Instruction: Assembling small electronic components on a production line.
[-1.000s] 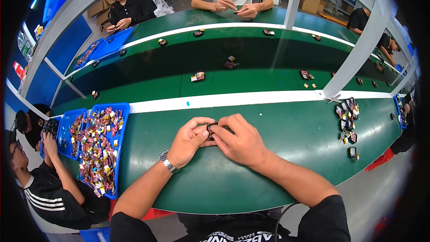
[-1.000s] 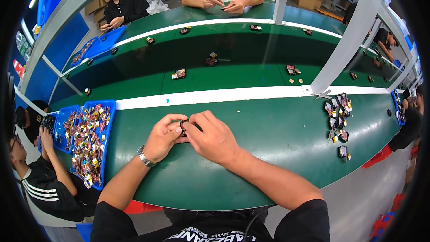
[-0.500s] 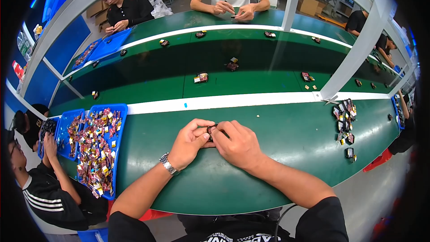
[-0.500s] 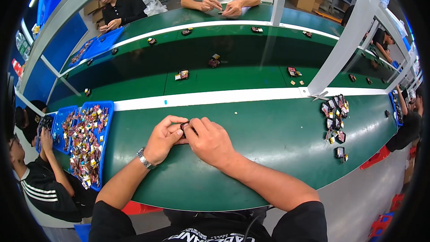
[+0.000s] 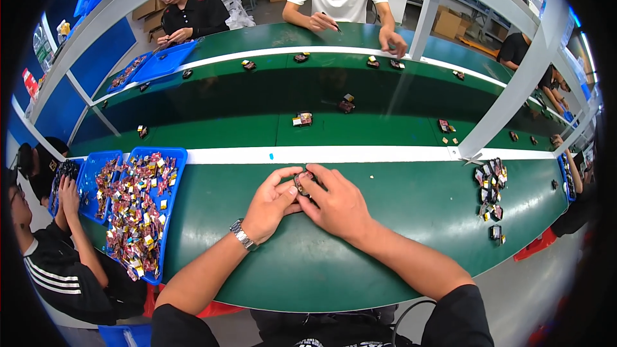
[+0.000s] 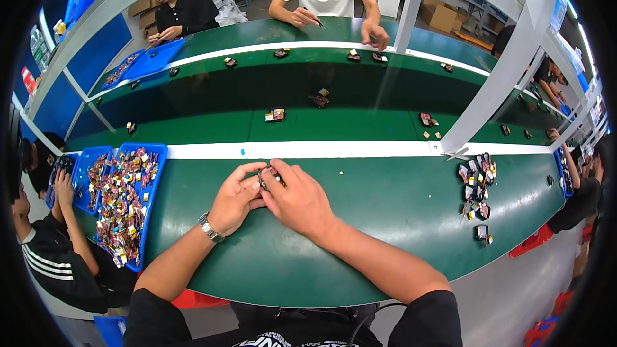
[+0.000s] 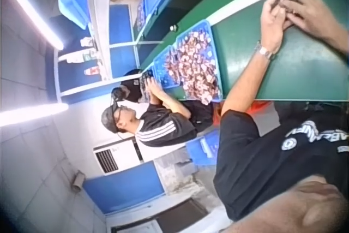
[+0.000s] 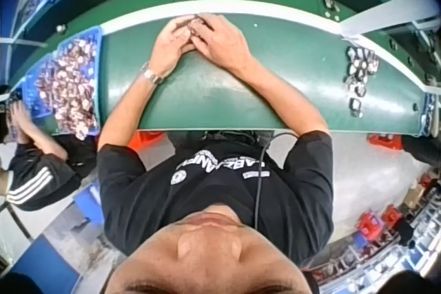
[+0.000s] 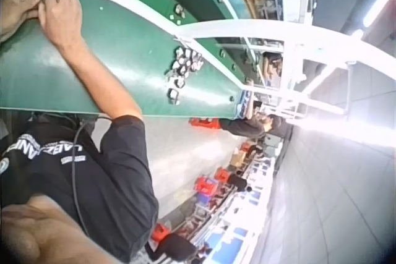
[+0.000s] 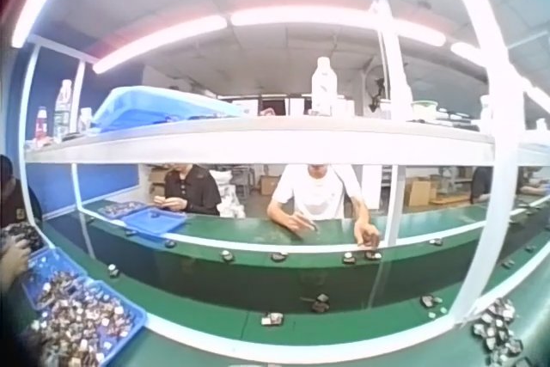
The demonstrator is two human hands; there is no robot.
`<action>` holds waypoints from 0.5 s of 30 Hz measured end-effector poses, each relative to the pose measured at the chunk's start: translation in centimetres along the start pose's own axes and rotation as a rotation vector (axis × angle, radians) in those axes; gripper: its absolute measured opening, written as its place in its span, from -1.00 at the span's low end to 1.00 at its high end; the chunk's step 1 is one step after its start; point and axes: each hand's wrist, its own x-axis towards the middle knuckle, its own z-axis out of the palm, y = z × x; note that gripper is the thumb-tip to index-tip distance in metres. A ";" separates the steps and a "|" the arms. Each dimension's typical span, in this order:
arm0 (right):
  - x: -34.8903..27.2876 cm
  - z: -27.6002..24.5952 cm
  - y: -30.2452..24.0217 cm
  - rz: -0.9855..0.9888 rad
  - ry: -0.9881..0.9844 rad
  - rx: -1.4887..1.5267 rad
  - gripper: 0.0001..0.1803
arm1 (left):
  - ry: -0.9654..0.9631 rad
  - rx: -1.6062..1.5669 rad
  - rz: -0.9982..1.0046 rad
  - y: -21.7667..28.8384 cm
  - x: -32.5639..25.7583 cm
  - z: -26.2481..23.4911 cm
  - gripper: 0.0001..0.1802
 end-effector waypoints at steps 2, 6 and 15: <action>1.4 0.1 1.3 0.077 -0.017 0.017 -0.67 | 0.026 -0.045 0.021 0.4 -0.1 0.3 -0.53; 3.8 0.3 10.1 0.235 0.139 -0.154 -0.74 | -0.009 -0.007 0.013 0.6 -0.1 -0.4 -0.49; 6.5 -0.7 15.6 0.487 -0.039 -0.436 -0.38 | -0.124 0.131 -0.026 0.6 0.1 -1.1 -0.63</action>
